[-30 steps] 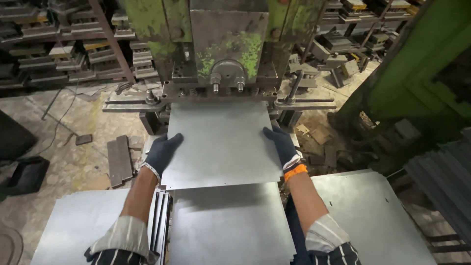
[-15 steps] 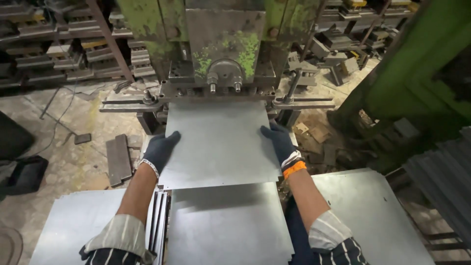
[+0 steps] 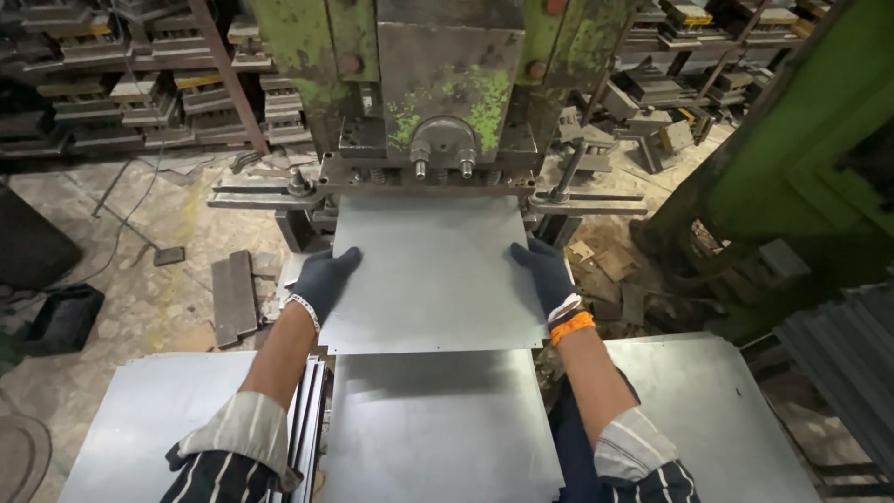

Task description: The person feeds metal sheets into a stamping machine to punch holes and then stacks the finished sheets.

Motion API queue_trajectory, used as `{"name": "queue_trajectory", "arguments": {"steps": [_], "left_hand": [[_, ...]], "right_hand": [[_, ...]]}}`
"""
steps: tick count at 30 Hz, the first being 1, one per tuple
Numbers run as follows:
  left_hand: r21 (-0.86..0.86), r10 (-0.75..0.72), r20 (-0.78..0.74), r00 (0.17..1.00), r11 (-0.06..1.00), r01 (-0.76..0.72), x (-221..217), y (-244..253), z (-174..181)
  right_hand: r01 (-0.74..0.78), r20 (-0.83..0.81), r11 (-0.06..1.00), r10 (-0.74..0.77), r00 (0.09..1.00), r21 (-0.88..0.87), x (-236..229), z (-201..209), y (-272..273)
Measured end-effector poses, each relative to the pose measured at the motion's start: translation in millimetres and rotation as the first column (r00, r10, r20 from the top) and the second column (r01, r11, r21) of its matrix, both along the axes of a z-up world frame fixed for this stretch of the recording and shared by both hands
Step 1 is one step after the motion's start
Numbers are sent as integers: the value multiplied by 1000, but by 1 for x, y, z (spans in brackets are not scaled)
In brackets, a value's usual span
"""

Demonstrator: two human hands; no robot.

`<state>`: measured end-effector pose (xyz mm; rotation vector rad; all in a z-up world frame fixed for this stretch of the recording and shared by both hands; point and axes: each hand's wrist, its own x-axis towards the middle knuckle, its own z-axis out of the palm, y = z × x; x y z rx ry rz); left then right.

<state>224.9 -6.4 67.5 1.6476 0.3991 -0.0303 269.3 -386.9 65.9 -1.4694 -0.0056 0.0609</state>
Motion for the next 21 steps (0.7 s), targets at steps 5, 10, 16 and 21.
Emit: {"name": "queue_trajectory", "arguments": {"steps": [5,10,16,21], "left_hand": [[87,-15,15,1000,996,14,-3,-1,4],[62,-17,70,997,998,12,8,3,-17],[6,22,14,1000,1000,-22,-10,-7,17],[-47,16,19,1000,999,-16,-9,-7,12]], "right_hand": [[-14,-56,996,19,998,89,-9,12,3],[-21,-77,995,28,997,94,-8,13,4],[-10,-20,1000,10,1000,14,-2,4,1],[-94,18,989,93,996,117,3,-6,-5]]}}
